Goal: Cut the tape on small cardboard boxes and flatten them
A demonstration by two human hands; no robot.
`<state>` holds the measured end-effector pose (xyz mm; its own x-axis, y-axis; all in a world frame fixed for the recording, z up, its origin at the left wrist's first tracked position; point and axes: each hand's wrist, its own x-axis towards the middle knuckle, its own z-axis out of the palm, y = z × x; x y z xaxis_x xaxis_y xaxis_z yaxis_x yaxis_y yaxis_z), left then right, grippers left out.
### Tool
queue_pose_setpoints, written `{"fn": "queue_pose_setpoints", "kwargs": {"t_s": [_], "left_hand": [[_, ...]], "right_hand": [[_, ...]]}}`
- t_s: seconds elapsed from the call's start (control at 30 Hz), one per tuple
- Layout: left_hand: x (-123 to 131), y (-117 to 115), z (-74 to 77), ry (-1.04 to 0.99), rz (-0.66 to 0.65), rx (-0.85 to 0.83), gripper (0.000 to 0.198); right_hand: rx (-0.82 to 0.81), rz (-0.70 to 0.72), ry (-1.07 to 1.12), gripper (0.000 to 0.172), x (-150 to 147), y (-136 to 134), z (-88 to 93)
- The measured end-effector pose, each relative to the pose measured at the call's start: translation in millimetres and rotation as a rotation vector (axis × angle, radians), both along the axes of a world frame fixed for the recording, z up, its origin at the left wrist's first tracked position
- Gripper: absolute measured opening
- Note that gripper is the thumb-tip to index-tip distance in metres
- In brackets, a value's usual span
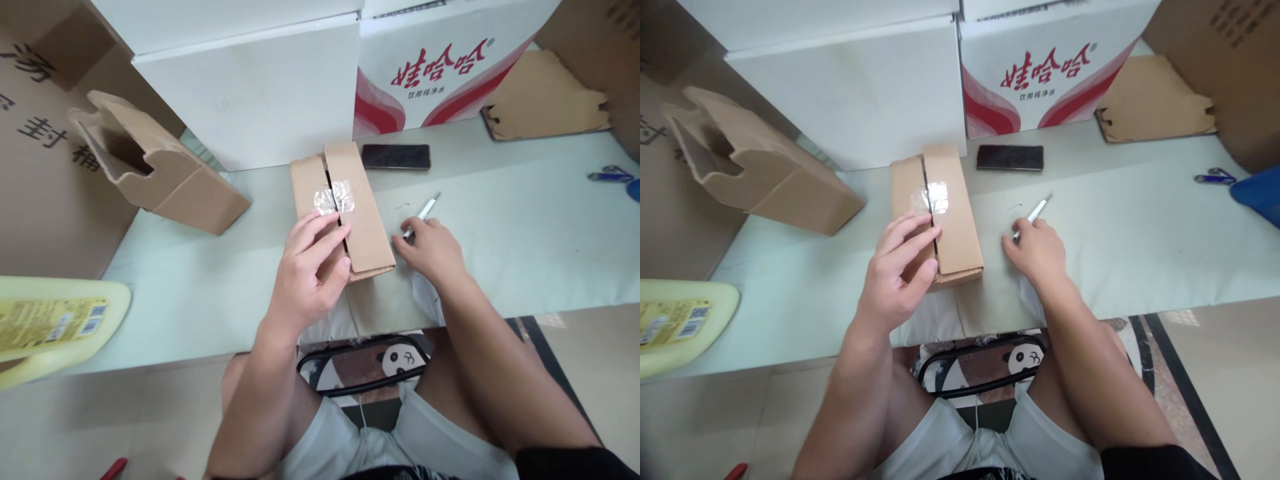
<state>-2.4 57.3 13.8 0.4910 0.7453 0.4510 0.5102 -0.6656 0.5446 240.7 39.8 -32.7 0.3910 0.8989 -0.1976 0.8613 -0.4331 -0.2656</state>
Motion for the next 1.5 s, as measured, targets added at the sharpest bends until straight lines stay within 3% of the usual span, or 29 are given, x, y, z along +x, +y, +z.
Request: {"fn": "queue_pose_setpoints", "kwargs": {"t_s": [0.1,0.27,0.47,0.63,0.8,1.0,1.2,1.33,1.5], "left_hand": [[-0.4,-0.9,-0.1,-0.018,-0.016,-0.005,0.039],[-2.7,-1.5,0.2,-0.007,-0.017,-0.014,0.039],[-1.6,-3.6,0.6,0.016,-0.027,-0.004,0.040],[0.7,-10.4,4.1,0.064,-0.045,-0.017,0.049],[2.7,-20.1,11.6,0.180,-0.062,-0.050,0.071],[11.5,-33.3,17.5,0.270,-0.035,-0.043,0.067],[27.6,-47.1,17.3,0.275,0.020,-0.063,0.068],[35.1,-52.6,18.7,0.270,0.021,-0.084,0.062],[33.6,-54.0,15.9,0.256,0.045,-0.078,0.069]], "right_hand": [[-0.003,-0.016,0.026,0.034,-3.3,2.3,2.3],[0.011,-0.081,0.002,0.051,3.0,2.4,1.0],[0.081,-0.003,0.061,0.035,12.3,4.9,-5.7],[0.386,-0.059,0.281,0.041,6.7,2.7,5.5],[0.780,-0.111,0.448,0.019,0.3,-5.0,17.5],[1.152,-0.095,0.947,0.019,-8.8,-11.8,41.6],[1.072,0.104,1.075,0.024,-27.5,-34.7,71.5],[0.947,0.205,1.067,0.028,-46.1,-46.5,72.4],[0.926,0.183,0.934,0.021,-61.2,-45.0,69.3]]}}
